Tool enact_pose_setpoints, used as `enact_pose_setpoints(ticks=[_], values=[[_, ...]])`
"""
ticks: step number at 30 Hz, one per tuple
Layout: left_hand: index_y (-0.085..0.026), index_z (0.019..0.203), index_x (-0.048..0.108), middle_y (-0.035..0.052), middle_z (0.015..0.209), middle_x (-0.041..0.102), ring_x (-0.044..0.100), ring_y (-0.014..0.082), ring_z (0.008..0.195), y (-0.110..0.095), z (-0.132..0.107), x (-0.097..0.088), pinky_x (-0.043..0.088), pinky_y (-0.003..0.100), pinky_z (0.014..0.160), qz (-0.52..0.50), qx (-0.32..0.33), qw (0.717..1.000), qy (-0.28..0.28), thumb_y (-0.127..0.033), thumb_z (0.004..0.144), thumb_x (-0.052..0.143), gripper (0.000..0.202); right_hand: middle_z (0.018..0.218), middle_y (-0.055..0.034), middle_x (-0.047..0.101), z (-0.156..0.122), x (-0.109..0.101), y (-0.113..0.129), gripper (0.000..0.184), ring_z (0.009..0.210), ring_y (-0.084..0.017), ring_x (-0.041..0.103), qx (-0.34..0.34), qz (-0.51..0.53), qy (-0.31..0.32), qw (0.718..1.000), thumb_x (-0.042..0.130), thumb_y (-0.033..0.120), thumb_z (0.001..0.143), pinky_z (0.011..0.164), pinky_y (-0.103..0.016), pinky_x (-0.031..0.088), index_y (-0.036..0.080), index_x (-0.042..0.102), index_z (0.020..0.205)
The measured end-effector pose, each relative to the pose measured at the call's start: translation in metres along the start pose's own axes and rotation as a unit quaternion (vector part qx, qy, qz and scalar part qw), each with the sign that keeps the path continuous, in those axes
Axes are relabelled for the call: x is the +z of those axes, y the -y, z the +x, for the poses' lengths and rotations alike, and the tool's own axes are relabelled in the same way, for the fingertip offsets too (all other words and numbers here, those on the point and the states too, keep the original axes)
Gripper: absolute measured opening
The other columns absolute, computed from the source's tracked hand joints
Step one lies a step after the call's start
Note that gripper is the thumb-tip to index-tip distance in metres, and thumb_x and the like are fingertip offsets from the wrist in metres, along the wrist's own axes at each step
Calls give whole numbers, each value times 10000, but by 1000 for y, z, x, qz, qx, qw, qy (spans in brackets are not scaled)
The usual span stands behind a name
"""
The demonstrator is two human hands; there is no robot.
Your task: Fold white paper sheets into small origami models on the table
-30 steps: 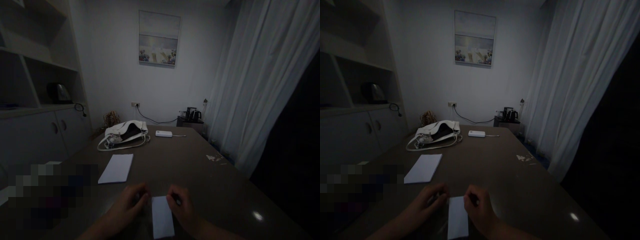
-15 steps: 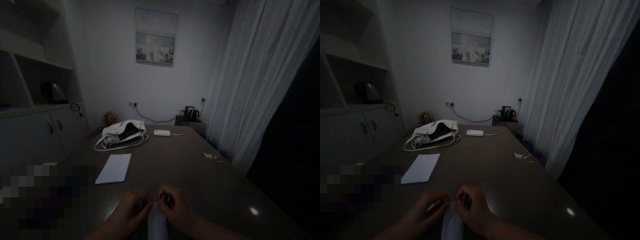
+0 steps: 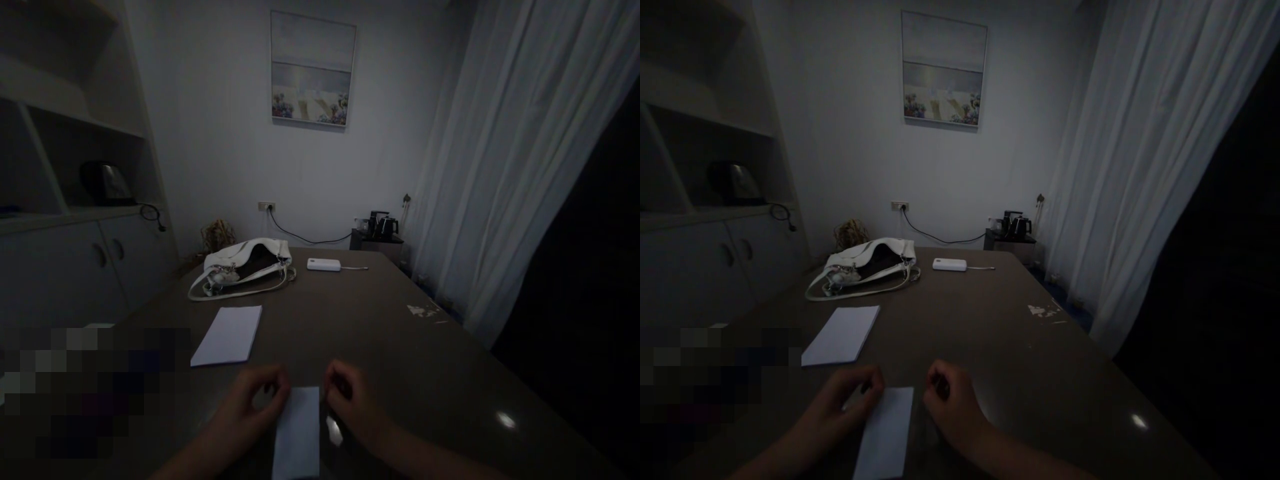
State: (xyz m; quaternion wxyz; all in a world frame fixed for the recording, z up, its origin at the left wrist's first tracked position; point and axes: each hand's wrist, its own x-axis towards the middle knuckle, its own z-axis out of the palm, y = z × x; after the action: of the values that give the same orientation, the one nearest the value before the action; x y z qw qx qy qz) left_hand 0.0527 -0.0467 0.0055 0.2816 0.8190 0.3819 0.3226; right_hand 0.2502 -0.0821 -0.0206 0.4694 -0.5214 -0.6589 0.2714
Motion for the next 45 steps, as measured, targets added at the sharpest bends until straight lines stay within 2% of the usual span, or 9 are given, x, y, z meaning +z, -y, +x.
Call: enact_pose_setpoints(ticks=[6, 11, 17, 20, 24, 31, 38, 43, 45], values=[[-166, 689, 570, 9, 664, 564, 529, 174, 687, 3, 6, -1, 418, 276, 660, -19, -29, 999, 34, -367, 847, 454, 280, 699, 6, 517, -1, -1, -4, 136, 631, -101, 485, -17, 98, 61, 993, 452, 258, 849, 573, -206, 379, 163, 549, 856], [-167, 756, 603, 33, 743, 606, 543, 198, 771, 4, 5, 4, 422, 294, 710, -94, -58, 993, 50, -462, 836, 472, 332, 621, 22, 467, -3, 1, -6, 254, 575, -82, 452, -12, 74, 63, 995, 512, 375, 847, 513, -181, 350, 144, 559, 754], [-177, 1000, 595, 44, 946, 641, 560, 207, 909, 10, 6, 6, 425, 281, 787, -312, -92, 930, 168, -500, 824, 513, 377, 535, 36, 501, 5, 5, -16, 365, 382, -61, 459, 76, 213, 94, 969, 531, 513, 801, 334, -142, 292, 148, 525, 802], [-218, 1118, 546, 45, 1063, 625, 542, 216, 999, 15, 5, 8, 402, 300, 851, -359, -85, 907, 202, -473, 824, 539, 390, 527, 18, 546, 8, 7, -21, 394, 385, -79, 504, 93, 254, 94, 958, 554, 537, 774, 319, -139, 313, 146, 520, 811], [-207, 1120, 532, 70, 1101, 606, 535, 237, 1026, 19, 5, 11, 382, 351, 880, -385, -70, 894, 220, -460, 815, 560, 398, 527, 12, 554, 9, 8, -24, 409, 389, -79, 510, 101, 272, 88, 953, 585, 538, 750, 320, -138, 323, 139, 537, 826], [-186, 1002, 485, 61, 983, 594, 548, 224, 942, 17, 6, 21, 410, 341, 806, -357, -25, 916, 184, -498, 750, 618, 423, 939, -57, 571, 4, 3, -15, 462, 619, -102, 578, 46, 257, 114, 959, 619, 476, 754, 419, -162, 397, 203, 527, 1116], [-179, 955, 450, 22, 867, 552, 537, 168, 782, 5, 2, 21, 426, 265, 656, -221, -17, 962, 159, -468, 745, 626, 399, 1002, -52, 544, -5, 0, -3, 555, 806, -147, 552, 13, 169, 119, 978, 680, 410, 716, 633, -245, 437, 241, 464, 1199], [-197, 1002, 458, 39, 923, 577, 553, 193, 865, 7, 2, 22, 451, 300, 744, -262, -26, 952, 154, -475, 768, 598, 389, 1038, -62, 541, -7, 0, 1, 466, 832, -162, 544, 25, 174, 119, 977, 606, 363, 777, 681, -282, 442, 241, 462, 1203], [-204, 1028, 481, 68, 1017, 589, 544, 225, 966, 8, 2, 21, 436, 334, 834, -280, -69, 948, 138, -508, 778, 565, 403, 1070, -71, 541, -7, -1, 1, 425, 843, -166, 539, 30, 202, 110, 973, 535, 330, 816, 697, -296, 442, 244, 453, 1224]])
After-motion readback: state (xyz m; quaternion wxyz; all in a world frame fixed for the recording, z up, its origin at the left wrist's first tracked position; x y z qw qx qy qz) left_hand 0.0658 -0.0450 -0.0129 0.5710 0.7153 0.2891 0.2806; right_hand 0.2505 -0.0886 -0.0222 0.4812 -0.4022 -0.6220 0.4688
